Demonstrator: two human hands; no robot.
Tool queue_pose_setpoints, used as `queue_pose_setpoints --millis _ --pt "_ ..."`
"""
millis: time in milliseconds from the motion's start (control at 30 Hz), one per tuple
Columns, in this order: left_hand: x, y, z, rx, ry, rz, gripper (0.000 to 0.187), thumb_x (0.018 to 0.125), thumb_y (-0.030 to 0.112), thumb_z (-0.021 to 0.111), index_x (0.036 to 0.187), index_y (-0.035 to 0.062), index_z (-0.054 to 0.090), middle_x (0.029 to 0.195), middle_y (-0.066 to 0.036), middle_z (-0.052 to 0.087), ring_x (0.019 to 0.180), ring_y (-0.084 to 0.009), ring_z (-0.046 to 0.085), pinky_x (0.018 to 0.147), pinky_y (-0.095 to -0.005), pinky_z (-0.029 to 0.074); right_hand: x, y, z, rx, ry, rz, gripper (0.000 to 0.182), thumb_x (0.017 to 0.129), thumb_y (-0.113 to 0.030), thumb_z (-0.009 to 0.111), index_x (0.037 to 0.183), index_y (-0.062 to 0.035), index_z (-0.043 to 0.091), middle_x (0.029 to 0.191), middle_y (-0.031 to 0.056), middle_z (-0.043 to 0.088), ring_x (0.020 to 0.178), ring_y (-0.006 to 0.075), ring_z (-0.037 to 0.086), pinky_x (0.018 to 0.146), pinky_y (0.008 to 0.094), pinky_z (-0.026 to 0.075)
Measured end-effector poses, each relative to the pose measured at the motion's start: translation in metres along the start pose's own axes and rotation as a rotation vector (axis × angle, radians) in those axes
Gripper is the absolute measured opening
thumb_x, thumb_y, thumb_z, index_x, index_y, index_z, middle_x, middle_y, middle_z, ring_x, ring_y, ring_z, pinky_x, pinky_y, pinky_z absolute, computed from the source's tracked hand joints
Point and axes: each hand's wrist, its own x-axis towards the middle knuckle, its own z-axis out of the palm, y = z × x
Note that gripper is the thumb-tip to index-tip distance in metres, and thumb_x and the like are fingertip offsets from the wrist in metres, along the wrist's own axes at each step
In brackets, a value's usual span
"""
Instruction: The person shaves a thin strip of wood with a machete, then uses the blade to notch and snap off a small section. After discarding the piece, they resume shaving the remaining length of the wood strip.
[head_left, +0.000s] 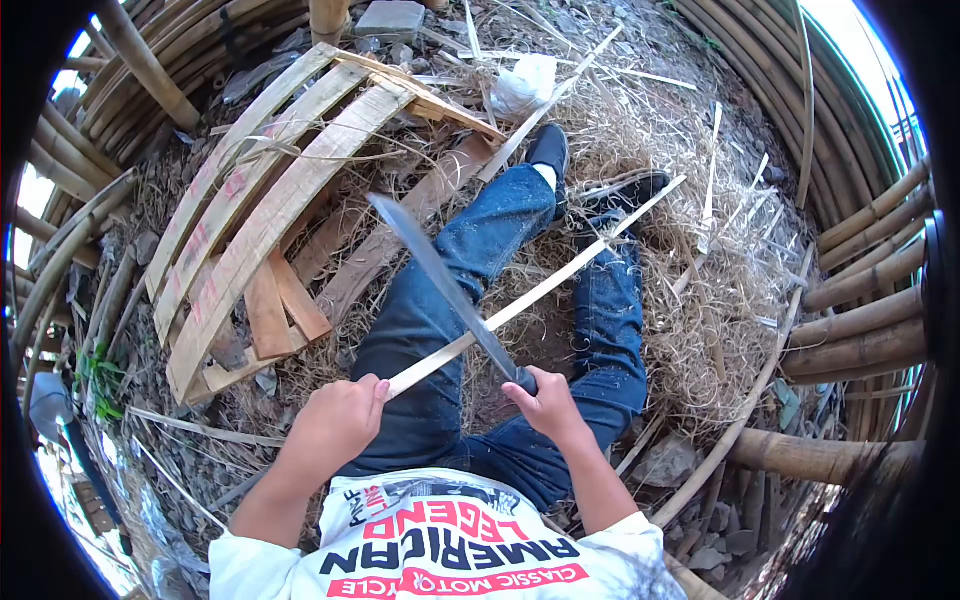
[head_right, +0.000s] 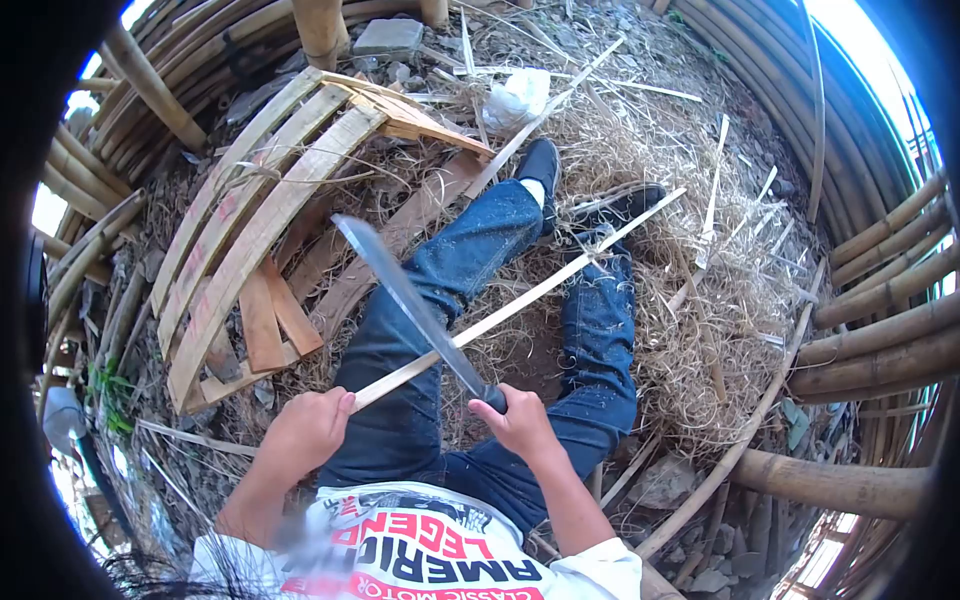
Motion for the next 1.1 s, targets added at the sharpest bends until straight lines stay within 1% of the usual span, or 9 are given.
queue_pose_setpoints --millis 100,133,167,233,267,567,900,1100 --pt "-0.005 -0.004 -0.004 -0.009 -0.013 0.042 0.034 0.102 0.026 0.044 0.085 0.0016 0.059 0.068 -0.026 0.06 0.068 -0.0461 0.061 0.064 -0.0544 0.047 0.006 0.008 -0.007 -0.093 -0.001 -0.012 0.043 0.083 -0.039 0.072 0.075 0.0014 0.06 0.058 0.0181 0.057 0.054 0.0346 0.06 0.053 0.0394 0.045" --pt "-0.006 -0.009 -0.003 0.023 0.034 0.109 0.033 0.102 0.025 0.045 0.081 0.0017 0.056 0.061 -0.022 0.06 0.059 -0.0413 0.062 0.056 -0.0507 0.049 0.008 0.008 -0.007 -0.09 -0.011 -0.019 0.048 0.083 -0.044 0.072 0.074 0.0009 0.06 0.059 0.0198 0.058 0.057 0.0378 0.061 0.054 0.0421 0.047" --pt "-0.007 -0.009 -0.005 0.021 0.032 0.1 0.033 0.102 0.025 0.045 0.081 0.0017 0.056 0.061 -0.022 0.06 0.059 -0.0413 0.062 0.056 -0.0507 0.049 0.011 0.007 -0.006 -0.084 -0.02 -0.029 0.053 0.083 -0.05 0.071 0.074 0.0003 0.061 0.06 0.0214 0.059 0.061 0.041 0.063 0.056 0.0447 0.048" --pt "-0.008 -0.009 -0.012 0.06 0.076 0.148 0.033 0.102 0.025 0.047 0.08 0.0017 0.056 0.06 -0.021 0.059 0.058 -0.0405 0.062 0.055 -0.0499 0.049 0.015 0.004 -0.006 -0.095 -0.019 -0.04 0.053 0.083 -0.051 0.071 0.073 0.0003 0.06 0.059 0.0216 0.059 0.061 0.0415 0.062 0.056 0.0449 0.049" --pt "-0.008 -0.007 -0.015 0.085 0.071 0.129 0.033 0.102 0.025 0.048 0.079 0.0017 0.055 0.06 -0.021 0.059 0.058 -0.04 0.062 0.055 -0.0492 0.049 0.016 0.004 -0.006 -0.108 -0.01 -0.047 0.054 0.083 -0.052 0.07 0.072 0.0003 0.06 0.059 0.0218 0.058 0.061 0.042 0.062 0.056 0.0452 0.049" --pt "-0.006 -0.008 -0.018 0.099 0.04 0.134 0.034 0.102 0.026 0.046 0.08 0.0014 0.055 0.06 -0.021 0.06 0.058 -0.0403 0.062 0.055 -0.0487 0.05 0.013 -0.001 -0.004 -0.158 0.046 -0.054 0.056 0.082 -0.054 0.069 0.069 -0.0003 0.058 0.056 0.0206 0.057 0.059 0.0418 0.062 0.055 0.046 0.049" --pt "-0.009 -0.012 -0.019 0.113 0.024 0.138 0.034 0.102 0.026 0.045 0.081 0.0018 0.056 0.061 -0.021 0.06 0.059 -0.04 0.062 0.056 -0.0483 0.05 0.007 0.003 -0.006 -0.207 0.042 -0.038 0.056 0.082 -0.055 0.069 0.071 -0.0009 0.061 0.056 0.019 0.059 0.059 0.0397 0.063 0.055 0.0451 0.05" --pt "-0.011 -0.014 -0.023 0.097 0.019 0.111 0.034 0.103 0.026 0.045 0.081 0.0018 0.056 0.061 -0.021 0.059 0.059 -0.0407 0.062 0.056 -0.0489 0.05 0.007 0.001 -0.007 -0.261 0.051 -0.068 0.055 0.082 -0.055 0.069 0.072 -0.0015 0.061 0.056 0.0188 0.059 0.058 0.039 0.064 0.055 0.0451 0.05"
